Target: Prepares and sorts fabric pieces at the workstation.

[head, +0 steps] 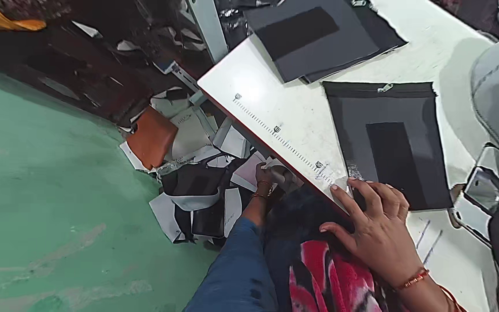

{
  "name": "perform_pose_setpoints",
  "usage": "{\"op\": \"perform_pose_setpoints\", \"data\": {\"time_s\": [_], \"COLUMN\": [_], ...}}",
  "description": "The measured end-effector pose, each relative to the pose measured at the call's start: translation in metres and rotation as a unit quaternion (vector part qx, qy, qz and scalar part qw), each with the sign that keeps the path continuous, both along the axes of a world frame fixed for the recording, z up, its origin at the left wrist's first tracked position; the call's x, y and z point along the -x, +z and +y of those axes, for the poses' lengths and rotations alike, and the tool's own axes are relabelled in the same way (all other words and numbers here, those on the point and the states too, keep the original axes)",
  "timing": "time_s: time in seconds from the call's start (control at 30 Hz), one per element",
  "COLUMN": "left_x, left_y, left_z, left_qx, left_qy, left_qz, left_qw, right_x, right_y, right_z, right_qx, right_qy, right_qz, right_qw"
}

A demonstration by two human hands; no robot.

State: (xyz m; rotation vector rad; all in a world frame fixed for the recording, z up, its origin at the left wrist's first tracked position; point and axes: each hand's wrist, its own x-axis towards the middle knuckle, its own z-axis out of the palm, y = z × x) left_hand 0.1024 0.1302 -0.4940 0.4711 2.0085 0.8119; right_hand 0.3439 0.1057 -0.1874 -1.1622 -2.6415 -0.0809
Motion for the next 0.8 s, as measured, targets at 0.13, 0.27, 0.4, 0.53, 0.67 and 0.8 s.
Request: {"op": "perform_pose_setpoints", "data": {"time_s": [0.13, 0.27, 0.4, 0.53, 0.67, 0.8], "left_x": [0.021, 0.029, 0.021, 0.006, -0.018, -0.034], "left_y": [0.067, 0.133, 0.198, 0.279, 0.354, 0.422], "left_z": [-0.014, -0.04, -0.059, -0.092, -0.121, -0.134], "left_qx": [0.016, -0.02, -0.12, -0.209, -0.295, -0.443], "left_qy": [0.082, 0.212, 0.242, 0.201, 0.073, -0.066], "left_qz": [-0.035, -0.22, -0.312, -0.245, -0.16, -0.145], "left_qw": [0.996, 0.952, 0.911, 0.925, 0.939, 0.882], "right_x": [0.002, 0.003, -0.004, -0.003, 0.028, 0.058], "right_y": [-0.002, -0.002, -0.001, -0.004, 0.009, 0.055], "right_z": [0.002, 0.002, 0.001, -0.001, -0.02, -0.039], "right_qx": [0.0, 0.008, -0.017, -0.042, 0.125, 0.303], "right_qy": [0.008, 0.008, 0.017, 0.04, 0.108, 0.145], "right_qz": [0.017, 0.033, 0.124, 0.179, 0.248, 0.29], "right_qw": [1.0, 0.999, 0.992, 0.982, 0.955, 0.896]}}
